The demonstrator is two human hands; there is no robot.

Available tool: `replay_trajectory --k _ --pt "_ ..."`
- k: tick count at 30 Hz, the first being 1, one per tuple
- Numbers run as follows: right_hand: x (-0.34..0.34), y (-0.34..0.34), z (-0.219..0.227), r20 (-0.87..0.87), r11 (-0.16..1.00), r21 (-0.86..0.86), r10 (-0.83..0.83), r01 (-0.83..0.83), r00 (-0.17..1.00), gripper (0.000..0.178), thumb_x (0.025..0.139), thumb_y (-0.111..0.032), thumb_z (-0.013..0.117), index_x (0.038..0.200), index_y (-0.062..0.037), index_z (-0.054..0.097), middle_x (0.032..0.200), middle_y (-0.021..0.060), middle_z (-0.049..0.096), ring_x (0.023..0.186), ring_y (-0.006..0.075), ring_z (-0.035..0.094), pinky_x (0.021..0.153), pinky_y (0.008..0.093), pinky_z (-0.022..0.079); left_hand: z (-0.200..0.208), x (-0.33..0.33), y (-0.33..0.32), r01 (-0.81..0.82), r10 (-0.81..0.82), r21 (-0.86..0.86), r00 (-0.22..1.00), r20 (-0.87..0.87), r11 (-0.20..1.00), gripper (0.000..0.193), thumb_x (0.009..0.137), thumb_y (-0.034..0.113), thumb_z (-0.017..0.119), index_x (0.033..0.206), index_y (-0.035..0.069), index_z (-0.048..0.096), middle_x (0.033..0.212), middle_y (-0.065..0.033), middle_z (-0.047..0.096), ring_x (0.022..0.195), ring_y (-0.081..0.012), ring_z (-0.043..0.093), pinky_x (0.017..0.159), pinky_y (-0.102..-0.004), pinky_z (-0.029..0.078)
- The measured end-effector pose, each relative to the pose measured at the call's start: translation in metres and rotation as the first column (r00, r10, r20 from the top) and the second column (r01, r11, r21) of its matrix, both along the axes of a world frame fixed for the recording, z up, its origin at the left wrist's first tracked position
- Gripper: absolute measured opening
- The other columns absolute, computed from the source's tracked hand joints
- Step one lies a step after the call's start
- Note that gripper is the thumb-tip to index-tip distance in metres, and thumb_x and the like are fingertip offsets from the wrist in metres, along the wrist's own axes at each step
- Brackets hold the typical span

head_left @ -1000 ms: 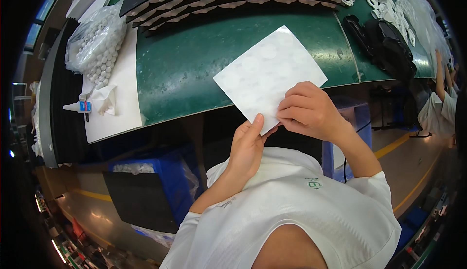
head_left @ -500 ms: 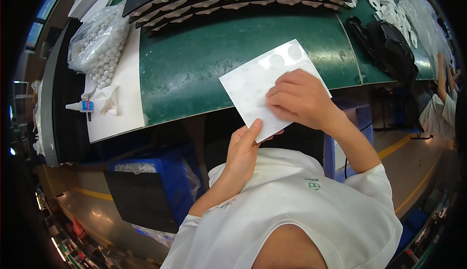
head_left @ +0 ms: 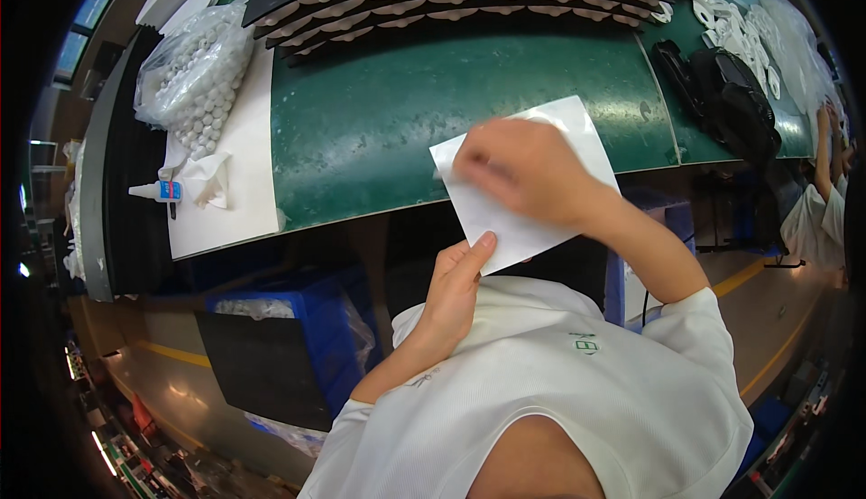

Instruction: The person is assembling small white plastic components by inserting small parts and organizing them into multi-slot sorting trays on an assembly line.

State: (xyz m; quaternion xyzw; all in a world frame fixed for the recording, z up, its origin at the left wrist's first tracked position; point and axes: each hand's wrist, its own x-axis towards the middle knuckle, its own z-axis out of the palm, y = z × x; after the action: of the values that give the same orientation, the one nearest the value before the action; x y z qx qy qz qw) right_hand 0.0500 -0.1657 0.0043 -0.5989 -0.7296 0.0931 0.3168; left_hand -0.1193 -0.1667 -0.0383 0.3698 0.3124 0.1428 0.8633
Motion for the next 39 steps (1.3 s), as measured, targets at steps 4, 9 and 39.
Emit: replay_trajectory --k 4,9,39 --pt "0.033 0.01 0.011 -0.613 0.895 0.105 -0.284 0.433 0.737 0.007 0.074 -0.004 0.063 0.077 -0.0062 0.057 0.072 0.0066 0.058 0.066 0.0202 0.057 0.062 0.0282 0.046 0.004 -0.004 0.003 0.039 -0.039 0.005 0.999 0.005 0.999 0.038 0.093 0.027 0.042 0.102 -0.006 0.059 0.094 -0.0151 0.064 0.092 -0.0188 0.059 0.084 -0.0292 0.039" --pt "0.028 -0.012 -0.004 0.13 0.995 0.062 0.064 -0.073 0.989 0.004 0.079 -0.006 0.059 0.078 -0.0044 0.056 0.077 0.004 0.06 0.073 0.0114 0.057 0.064 0.0252 0.044 0.004 -0.003 0.007 0.06 -0.06 -0.002 0.998 -0.005 0.998 0.039 0.093 0.027 0.041 0.104 -0.006 0.058 0.096 -0.0147 0.064 0.092 -0.0199 0.059 0.085 -0.0302 0.039" --pt "0.106 -0.028 -0.008 -0.892 0.71 0.021 -0.305 0.704 0.334 0.01 0.091 -0.011 0.049 0.097 -0.0039 0.052 0.093 0.0062 0.058 0.088 0.0135 0.057 0.076 0.03 0.046 0.007 -0.006 0.004 -0.041 0.045 0.056 0.996 -0.072 0.998 0.039 0.092 0.026 0.041 0.103 -0.007 0.058 0.099 -0.0146 0.062 0.09 -0.0228 0.058 0.087 -0.0334 0.038"
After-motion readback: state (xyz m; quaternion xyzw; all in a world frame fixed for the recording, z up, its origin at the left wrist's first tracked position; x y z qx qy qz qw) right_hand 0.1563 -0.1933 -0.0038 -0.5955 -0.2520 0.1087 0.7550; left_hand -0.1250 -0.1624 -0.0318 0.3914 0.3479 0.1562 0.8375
